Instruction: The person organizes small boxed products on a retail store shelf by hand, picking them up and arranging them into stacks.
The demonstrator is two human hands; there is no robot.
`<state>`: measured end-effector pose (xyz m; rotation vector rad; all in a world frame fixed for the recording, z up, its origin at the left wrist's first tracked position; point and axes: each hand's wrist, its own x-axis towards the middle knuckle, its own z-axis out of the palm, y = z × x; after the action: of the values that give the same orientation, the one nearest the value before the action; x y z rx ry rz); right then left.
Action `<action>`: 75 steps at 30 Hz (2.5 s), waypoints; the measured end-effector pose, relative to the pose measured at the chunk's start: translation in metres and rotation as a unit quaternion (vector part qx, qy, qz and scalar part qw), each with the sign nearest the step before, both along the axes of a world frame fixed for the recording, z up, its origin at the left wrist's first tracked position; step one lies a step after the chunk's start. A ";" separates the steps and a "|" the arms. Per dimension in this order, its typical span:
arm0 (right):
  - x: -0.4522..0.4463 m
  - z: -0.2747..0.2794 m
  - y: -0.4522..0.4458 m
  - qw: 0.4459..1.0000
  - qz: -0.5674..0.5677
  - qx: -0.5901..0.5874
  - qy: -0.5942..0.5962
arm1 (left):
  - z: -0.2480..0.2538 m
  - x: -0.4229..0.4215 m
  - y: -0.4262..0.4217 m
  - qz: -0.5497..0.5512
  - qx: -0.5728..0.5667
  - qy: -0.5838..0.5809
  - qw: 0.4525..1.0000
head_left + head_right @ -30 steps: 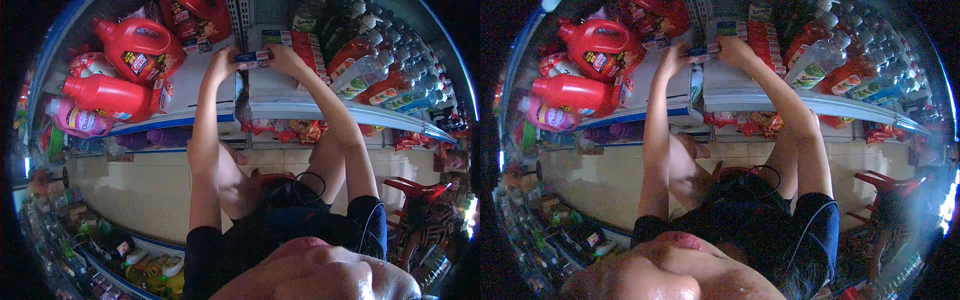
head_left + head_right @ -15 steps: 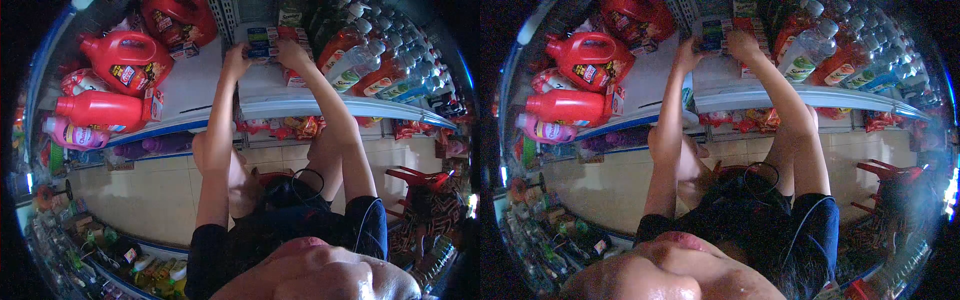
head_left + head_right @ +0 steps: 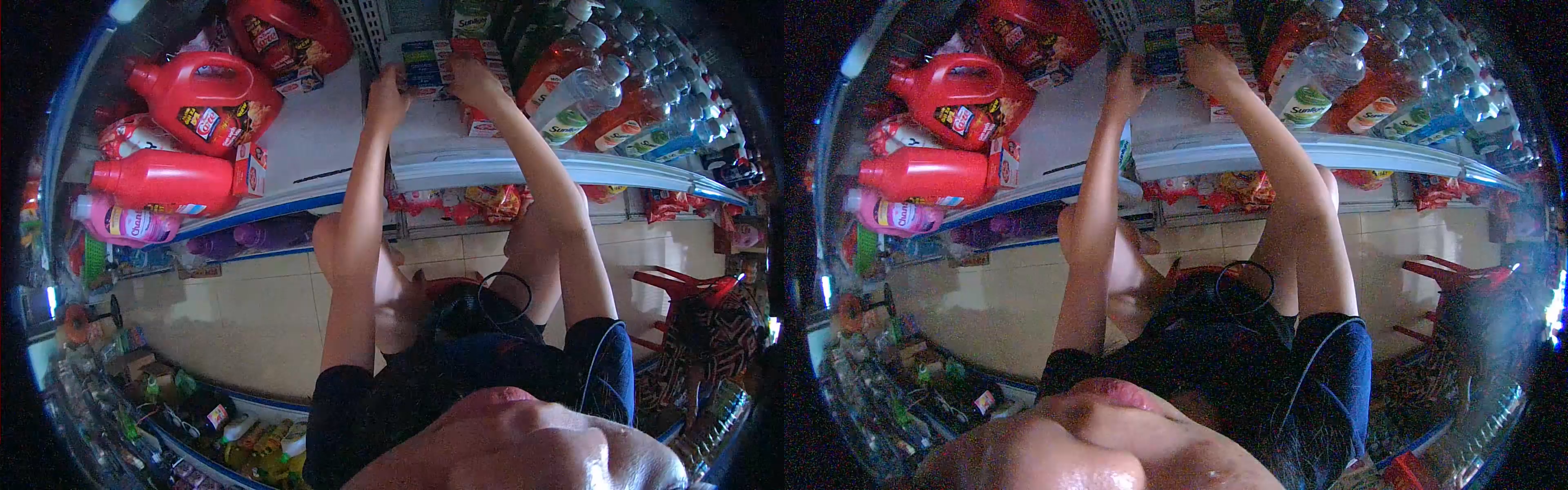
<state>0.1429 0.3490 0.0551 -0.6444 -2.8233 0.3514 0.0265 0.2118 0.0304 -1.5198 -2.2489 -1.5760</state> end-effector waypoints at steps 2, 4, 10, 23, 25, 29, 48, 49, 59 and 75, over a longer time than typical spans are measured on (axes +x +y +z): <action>0.006 0.005 -0.004 1.000 0.008 0.009 0.009 | -0.004 -0.005 -0.001 -0.023 0.001 -0.027 0.999; 0.010 0.016 -0.008 0.999 0.044 0.007 -0.026 | -0.004 -0.015 -0.006 -0.045 0.001 -0.051 0.998; -0.029 0.045 -0.058 0.981 0.188 -0.005 0.037 | 0.007 -0.070 -0.047 0.096 -0.035 0.157 0.982; -0.176 0.007 -0.141 0.980 0.125 0.143 0.065 | -0.045 -0.141 -0.097 0.208 -0.037 0.299 0.930; -0.185 0.004 -0.145 0.980 0.106 0.149 0.074 | -0.024 -0.127 -0.098 0.211 -0.030 0.234 0.948; -0.196 -0.006 -0.145 0.979 0.086 0.154 0.102 | -0.010 -0.119 -0.103 0.213 -0.005 0.278 0.937; -0.062 0.034 -0.092 0.947 0.270 0.167 -0.039 | 0.022 -0.079 -0.088 -0.017 -0.125 0.062 0.990; -0.048 0.038 -0.089 0.947 0.269 0.167 -0.044 | 0.027 -0.066 -0.083 -0.033 -0.153 0.064 0.986; 0.025 0.038 -0.051 0.987 0.152 0.048 0.023 | 0.045 0.028 -0.048 0.008 -0.248 0.023 0.969; 0.028 0.007 -0.018 0.992 0.084 0.095 -0.011 | 0.013 0.032 -0.006 0.059 -0.132 0.055 0.988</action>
<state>0.1714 0.3314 0.0622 -0.3739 -2.8926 0.1016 0.0583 0.2058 0.0429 -1.4509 -2.5117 -1.1725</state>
